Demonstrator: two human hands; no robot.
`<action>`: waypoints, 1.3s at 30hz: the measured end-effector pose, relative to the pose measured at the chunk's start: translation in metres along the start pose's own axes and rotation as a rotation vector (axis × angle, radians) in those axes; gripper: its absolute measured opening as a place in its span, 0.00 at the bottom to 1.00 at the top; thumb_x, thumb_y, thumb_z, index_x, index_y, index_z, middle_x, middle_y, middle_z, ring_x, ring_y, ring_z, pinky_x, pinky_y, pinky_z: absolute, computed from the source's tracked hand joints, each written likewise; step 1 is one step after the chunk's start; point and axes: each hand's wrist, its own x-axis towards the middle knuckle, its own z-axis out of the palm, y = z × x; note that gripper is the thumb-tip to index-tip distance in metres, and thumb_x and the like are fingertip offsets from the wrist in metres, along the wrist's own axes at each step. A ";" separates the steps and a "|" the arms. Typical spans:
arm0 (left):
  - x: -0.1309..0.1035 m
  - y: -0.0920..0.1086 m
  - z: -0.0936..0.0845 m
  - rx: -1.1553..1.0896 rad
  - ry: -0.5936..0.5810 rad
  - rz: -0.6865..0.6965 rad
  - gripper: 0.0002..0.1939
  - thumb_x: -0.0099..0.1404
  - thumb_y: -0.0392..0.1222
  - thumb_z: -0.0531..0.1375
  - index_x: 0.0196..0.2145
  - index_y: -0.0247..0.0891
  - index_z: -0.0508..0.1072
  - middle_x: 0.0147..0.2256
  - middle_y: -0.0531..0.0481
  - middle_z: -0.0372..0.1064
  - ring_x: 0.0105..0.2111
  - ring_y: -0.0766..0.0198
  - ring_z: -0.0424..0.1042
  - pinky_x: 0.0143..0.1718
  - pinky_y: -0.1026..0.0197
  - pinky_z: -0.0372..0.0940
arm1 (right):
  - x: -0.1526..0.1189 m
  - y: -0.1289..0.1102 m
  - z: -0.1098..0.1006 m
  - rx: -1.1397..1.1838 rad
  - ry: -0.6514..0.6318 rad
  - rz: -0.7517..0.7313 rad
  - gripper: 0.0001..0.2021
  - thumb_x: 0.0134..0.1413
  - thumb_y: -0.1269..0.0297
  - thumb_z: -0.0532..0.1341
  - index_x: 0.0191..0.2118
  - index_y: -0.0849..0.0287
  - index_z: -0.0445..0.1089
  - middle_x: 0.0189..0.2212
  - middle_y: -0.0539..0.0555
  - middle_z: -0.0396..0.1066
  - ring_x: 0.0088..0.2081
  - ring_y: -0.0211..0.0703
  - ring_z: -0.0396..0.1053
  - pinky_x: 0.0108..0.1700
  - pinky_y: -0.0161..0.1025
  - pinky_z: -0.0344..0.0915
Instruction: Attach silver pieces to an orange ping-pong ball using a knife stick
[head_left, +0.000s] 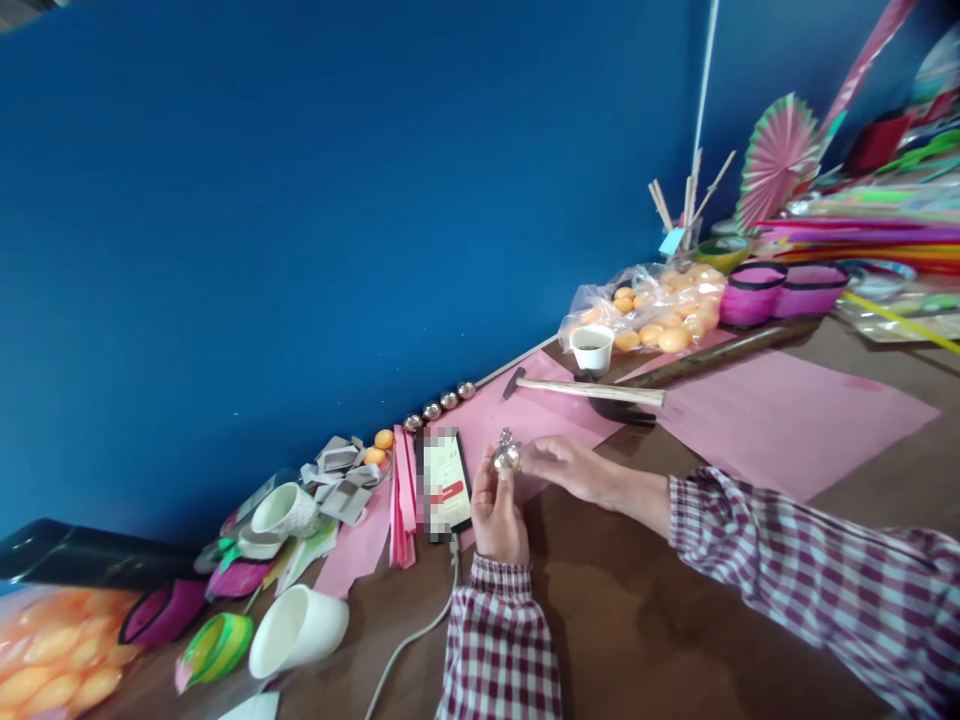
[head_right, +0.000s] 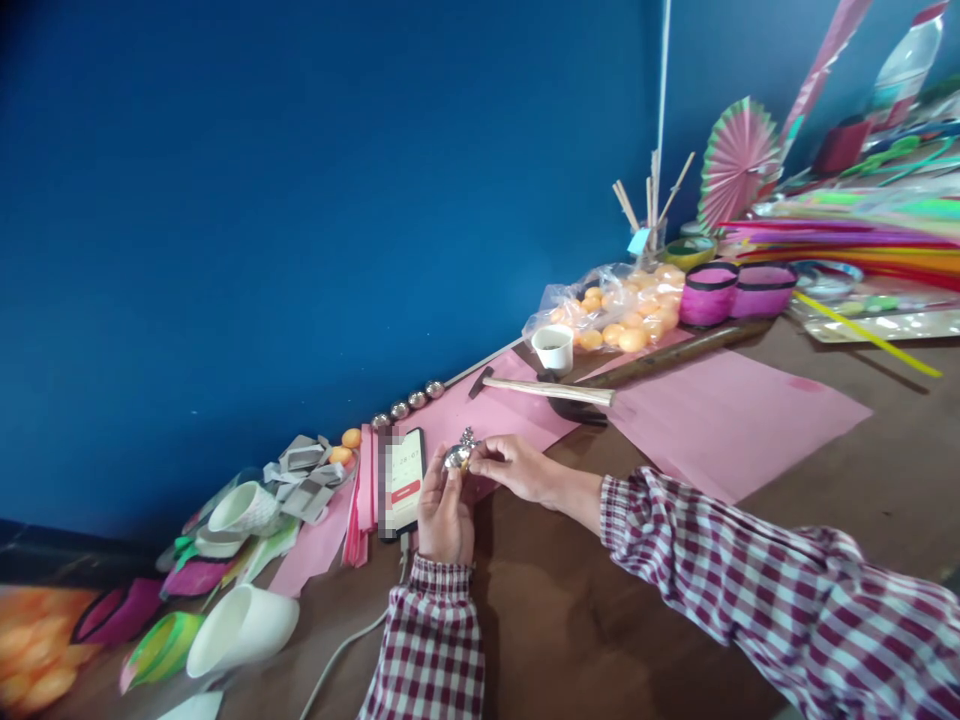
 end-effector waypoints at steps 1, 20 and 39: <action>0.000 0.000 0.000 -0.003 0.003 -0.001 0.20 0.54 0.39 0.60 0.46 0.41 0.67 0.49 0.45 0.65 0.51 0.57 0.62 0.52 0.54 0.55 | 0.000 0.001 0.000 0.002 -0.012 -0.016 0.16 0.47 0.54 0.59 0.33 0.63 0.70 0.32 0.53 0.70 0.36 0.41 0.66 0.41 0.39 0.61; 0.000 0.000 0.000 -0.026 -0.002 -0.016 0.20 0.54 0.39 0.60 0.46 0.40 0.66 0.50 0.44 0.63 0.52 0.56 0.61 0.52 0.53 0.55 | 0.001 0.003 0.000 -0.016 -0.012 -0.035 0.16 0.49 0.53 0.58 0.33 0.64 0.69 0.32 0.53 0.70 0.36 0.41 0.65 0.40 0.38 0.61; 0.002 -0.006 -0.005 -0.002 -0.005 0.018 0.19 0.55 0.39 0.60 0.46 0.39 0.67 0.49 0.45 0.65 0.51 0.57 0.61 0.53 0.54 0.54 | 0.001 0.007 0.001 -0.008 -0.001 -0.041 0.15 0.49 0.56 0.58 0.35 0.64 0.69 0.34 0.54 0.71 0.38 0.42 0.66 0.42 0.39 0.61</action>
